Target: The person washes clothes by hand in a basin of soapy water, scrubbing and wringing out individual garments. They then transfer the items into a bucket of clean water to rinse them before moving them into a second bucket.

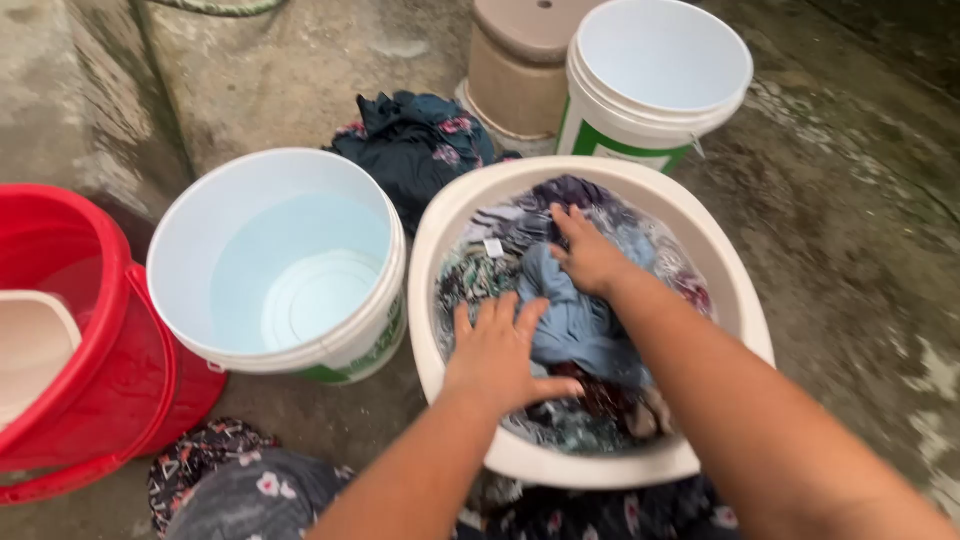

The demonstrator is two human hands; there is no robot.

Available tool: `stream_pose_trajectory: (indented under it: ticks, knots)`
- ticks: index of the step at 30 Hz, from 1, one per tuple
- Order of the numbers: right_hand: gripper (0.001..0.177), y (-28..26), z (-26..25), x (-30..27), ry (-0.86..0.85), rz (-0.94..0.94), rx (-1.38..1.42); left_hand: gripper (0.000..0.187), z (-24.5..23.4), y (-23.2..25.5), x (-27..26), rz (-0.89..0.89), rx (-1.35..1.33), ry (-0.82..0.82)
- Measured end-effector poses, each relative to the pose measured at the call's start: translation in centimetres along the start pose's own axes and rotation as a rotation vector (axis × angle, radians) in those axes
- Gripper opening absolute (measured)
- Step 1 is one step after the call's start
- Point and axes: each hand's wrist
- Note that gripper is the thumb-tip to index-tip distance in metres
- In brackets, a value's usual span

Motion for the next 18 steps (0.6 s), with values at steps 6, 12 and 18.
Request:
stream_pose_trajectory:
  ticks: [6,12,18]
  knots:
    - [0.047,-4.7,-2.9,2.5,-0.334,0.494,-0.183,0.121,1.0,-0.3,1.5,0.014,-0.085,0.034]
    - [0.028,-2.7,-2.4,0.3,-0.399,0.484,-0.103,0.122,0.9,-0.3,1.7,0.033,-0.135,0.044]
    - [0.041,-13.7,-10.0,-6.6,0.169,0.405,0.008,0.094,2.6,0.2,2.4,-0.139,-0.561,0.190]
Point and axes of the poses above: each hand's wrist, its own x-axis towards the middle knuckle, its own z-axis out of the palm, y = z × x, and after that the axes turned 11 degrees about -z, right-handed
